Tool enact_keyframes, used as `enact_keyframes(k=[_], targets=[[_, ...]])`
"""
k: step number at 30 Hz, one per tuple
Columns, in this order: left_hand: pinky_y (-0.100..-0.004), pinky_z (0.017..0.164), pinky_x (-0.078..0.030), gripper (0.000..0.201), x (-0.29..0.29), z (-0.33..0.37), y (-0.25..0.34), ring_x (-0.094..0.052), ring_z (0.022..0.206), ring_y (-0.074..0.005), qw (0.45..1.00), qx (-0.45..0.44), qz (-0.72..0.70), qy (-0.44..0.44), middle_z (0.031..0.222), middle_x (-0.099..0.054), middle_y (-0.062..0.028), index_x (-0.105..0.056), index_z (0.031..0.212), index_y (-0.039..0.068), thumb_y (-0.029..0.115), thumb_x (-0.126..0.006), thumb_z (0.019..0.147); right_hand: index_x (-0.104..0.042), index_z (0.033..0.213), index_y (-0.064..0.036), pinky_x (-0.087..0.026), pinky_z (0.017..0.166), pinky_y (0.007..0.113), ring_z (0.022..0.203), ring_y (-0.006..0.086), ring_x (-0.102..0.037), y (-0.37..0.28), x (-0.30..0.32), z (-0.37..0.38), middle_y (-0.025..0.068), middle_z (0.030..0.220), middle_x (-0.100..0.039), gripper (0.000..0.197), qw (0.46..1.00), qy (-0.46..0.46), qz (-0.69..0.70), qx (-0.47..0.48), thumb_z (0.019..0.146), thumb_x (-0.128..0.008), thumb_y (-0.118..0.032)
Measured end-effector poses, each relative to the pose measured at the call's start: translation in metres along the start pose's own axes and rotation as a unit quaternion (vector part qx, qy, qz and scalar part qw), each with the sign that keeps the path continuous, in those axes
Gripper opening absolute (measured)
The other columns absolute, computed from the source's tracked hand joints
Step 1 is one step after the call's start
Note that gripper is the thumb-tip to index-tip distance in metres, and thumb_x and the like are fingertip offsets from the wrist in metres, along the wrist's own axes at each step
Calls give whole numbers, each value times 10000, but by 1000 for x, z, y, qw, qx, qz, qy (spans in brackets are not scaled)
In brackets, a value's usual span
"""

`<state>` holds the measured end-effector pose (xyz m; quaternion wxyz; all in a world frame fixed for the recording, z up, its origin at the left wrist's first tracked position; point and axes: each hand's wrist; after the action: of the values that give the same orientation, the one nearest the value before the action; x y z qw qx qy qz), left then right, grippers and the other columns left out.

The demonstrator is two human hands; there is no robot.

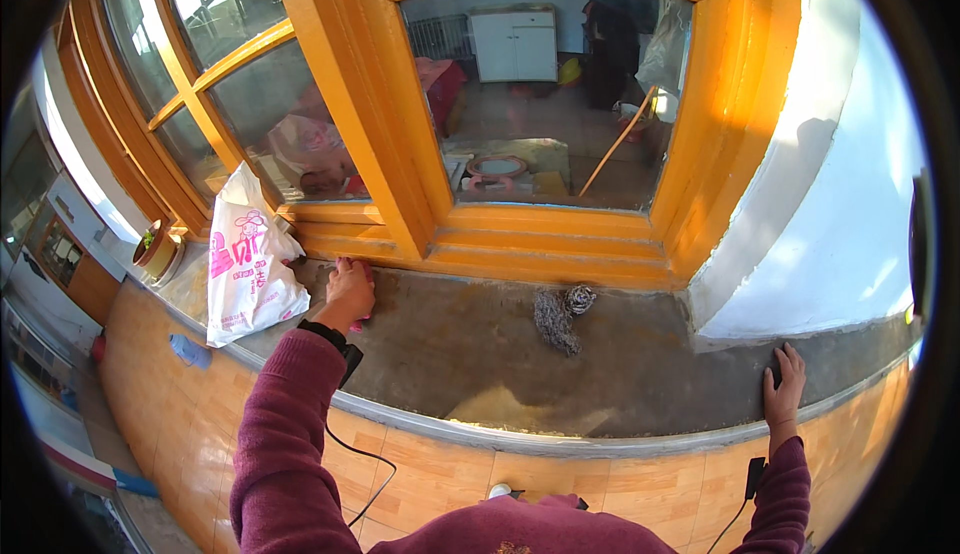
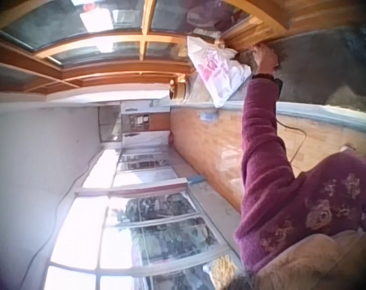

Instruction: The person cleans a balcony ledge and window frame using a pink cloth and a steel wool pad. They move a plastic bag and a phone aside, wipe the ledge and frame, then return the items to their original positions.

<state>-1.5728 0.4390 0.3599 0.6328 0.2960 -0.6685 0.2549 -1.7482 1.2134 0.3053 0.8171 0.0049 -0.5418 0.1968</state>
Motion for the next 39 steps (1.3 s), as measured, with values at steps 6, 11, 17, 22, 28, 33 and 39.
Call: enact_keyframes(k=[6, 11, 17, 22, 28, 33, 39], targets=[[-482, 1103, -395, 562, -3, -44, 90, -425, 1357, -416, 998, -47, -8, -29, 1484, -404, -216, -454, 1388, -31, 293, -625, 961, -606, 1293, -39, -348, 1120, 512, 1342, 401, -454, -4, 0, 2, 181, 1445, -528, 431, 1000, 12, 3, 7, 877, -642, -144], [-524, 1031, -427, 510, -17, -100, 166, -483, 1228, -449, 976, -213, -46, 23, 1424, -426, -250, -490, 1330, 14, 250, -657, 910, -613, 1281, -34, -355, 1115, 512, 1338, 403, -457, -6, -1, -1, 189, 1445, -530, 421, 1000, 20, 11, -1, 878, -654, -147], [-490, 1040, -430, 537, -12, -180, 190, -489, 1242, -404, 942, -329, -60, 15, 1449, -425, -227, -485, 1391, 27, 230, -649, 922, -599, 1322, -37, -339, 1137, 503, 1374, 396, -433, -3, 1, 0, 179, 1480, -506, 418, 1000, -15, 9, -14, 920, -622, -152], [-468, 1056, -432, 482, -16, -213, 132, -496, 1249, -376, 927, -349, -125, 61, 1444, -457, -175, -535, 1362, 60, 202, -665, 920, -584, 1354, -32, -331, 1155, 500, 1394, 393, -423, 12, -6, -1, 182, 1501, -495, 412, 1000, -26, -7, -1, 960, -581, -154], [-464, 1047, -440, 429, -18, -192, 18, -520, 1208, -385, 930, -306, -163, 125, 1414, -505, -148, -589, 1295, 78, 161, -690, 886, -579, 1336, 1, -370, 1132, 503, 1367, 413, -452, 48, -24, 5, 206, 1480, -508, 400, 1000, -14, -15, 21, 953, -574, -112], [-467, 1024, -453, 396, -15, -155, -87, -538, 1171, -389, 936, -265, -168, 160, 1383, -535, -141, -605, 1261, 91, 144, -688, 877, -583, 1309, 13, -430, 1055, 511, 1250, 409, -538, -31, -10, 13, 202, 1370, -573, 412, 994, 101, -34, 18, 898, -597, -23], [-450, 964, -475, 366, -13, -104, -169, -570, 1109, -341, 902, -335, -183, 202, 1262, -591, -113, -655, 1200, 94, 230, -702, 863, -610, 1264, 1, -515, 853, 345, 1022, 264, -651, -360, 4, 19, 146, 1133, -663, 412, 939, -16, 308, 152, 853, -634, 5]])
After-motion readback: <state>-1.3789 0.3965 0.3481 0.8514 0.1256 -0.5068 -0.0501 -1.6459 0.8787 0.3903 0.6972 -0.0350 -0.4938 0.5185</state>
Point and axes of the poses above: each hand's wrist, its own z-axis towards the middle knuckle, its own x-axis out of the back of the hand, y = z × x
